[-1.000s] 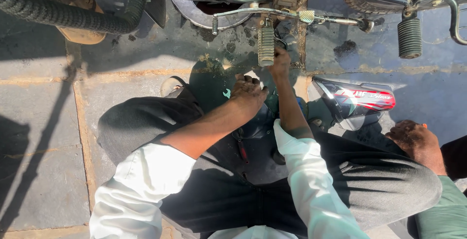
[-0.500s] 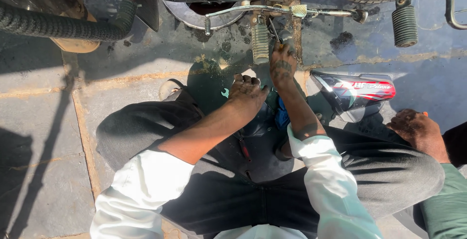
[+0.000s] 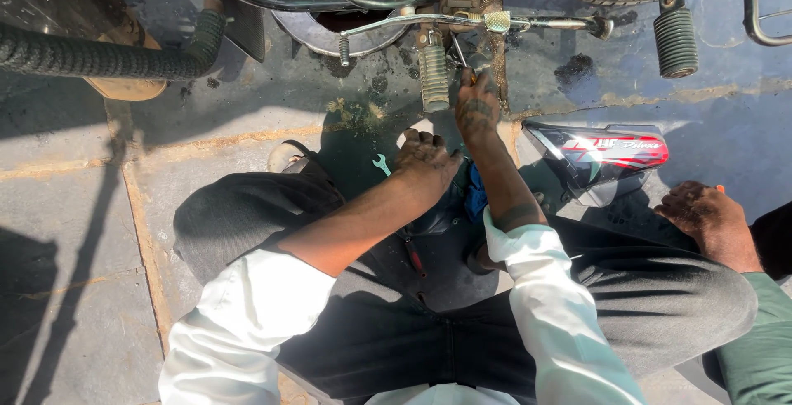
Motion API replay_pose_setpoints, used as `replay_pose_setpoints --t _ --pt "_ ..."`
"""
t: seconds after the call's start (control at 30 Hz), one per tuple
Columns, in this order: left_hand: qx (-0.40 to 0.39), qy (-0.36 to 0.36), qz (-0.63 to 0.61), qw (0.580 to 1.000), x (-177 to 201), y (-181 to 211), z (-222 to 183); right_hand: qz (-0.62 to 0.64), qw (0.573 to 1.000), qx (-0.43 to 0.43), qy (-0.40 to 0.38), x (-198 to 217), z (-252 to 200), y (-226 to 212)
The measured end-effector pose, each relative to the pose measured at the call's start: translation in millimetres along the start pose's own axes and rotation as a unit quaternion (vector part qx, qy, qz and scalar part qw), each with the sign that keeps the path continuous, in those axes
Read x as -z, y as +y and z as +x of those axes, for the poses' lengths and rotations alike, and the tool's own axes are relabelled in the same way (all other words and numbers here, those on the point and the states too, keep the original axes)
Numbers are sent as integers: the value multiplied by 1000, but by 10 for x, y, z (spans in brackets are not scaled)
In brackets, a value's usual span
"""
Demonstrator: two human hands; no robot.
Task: Cleaning and repairing a motorcycle drive chain.
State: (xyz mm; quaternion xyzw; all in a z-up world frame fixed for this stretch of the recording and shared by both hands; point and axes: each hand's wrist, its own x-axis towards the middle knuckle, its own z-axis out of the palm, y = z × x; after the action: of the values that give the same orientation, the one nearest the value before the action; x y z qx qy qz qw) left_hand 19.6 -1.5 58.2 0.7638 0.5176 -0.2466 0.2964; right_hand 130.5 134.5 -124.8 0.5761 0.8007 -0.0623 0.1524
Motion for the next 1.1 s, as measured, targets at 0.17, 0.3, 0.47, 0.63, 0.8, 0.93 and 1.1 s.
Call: replay_pose_setpoints --t 0.17,0.3,0.47,0.63,0.8,0.93,1.1 --pt "-2 24 -9 1000 -50 -13 -24 142 987 11 73 -310 -71 28" --pt "0 -12 16 1000 -74 -24 3 563 824 8 69 -676 407 190" --pt "-7 2 24 1000 -95 -29 70 893 409 -158 -103 -450 427 357" --pt "-1 39 -23 999 -233 -58 114 969 148 -155 -126 -917 184 300" --pt "-8 69 12 998 -148 -65 44 786 615 9 68 -1128 127 -54" --pt "11 1 -2 1000 -289 -19 185 392 873 115 266 -1208 450 -20" --pt "-2 41 2 999 -124 -22 77 68 997 -42 8 -34 301 239"
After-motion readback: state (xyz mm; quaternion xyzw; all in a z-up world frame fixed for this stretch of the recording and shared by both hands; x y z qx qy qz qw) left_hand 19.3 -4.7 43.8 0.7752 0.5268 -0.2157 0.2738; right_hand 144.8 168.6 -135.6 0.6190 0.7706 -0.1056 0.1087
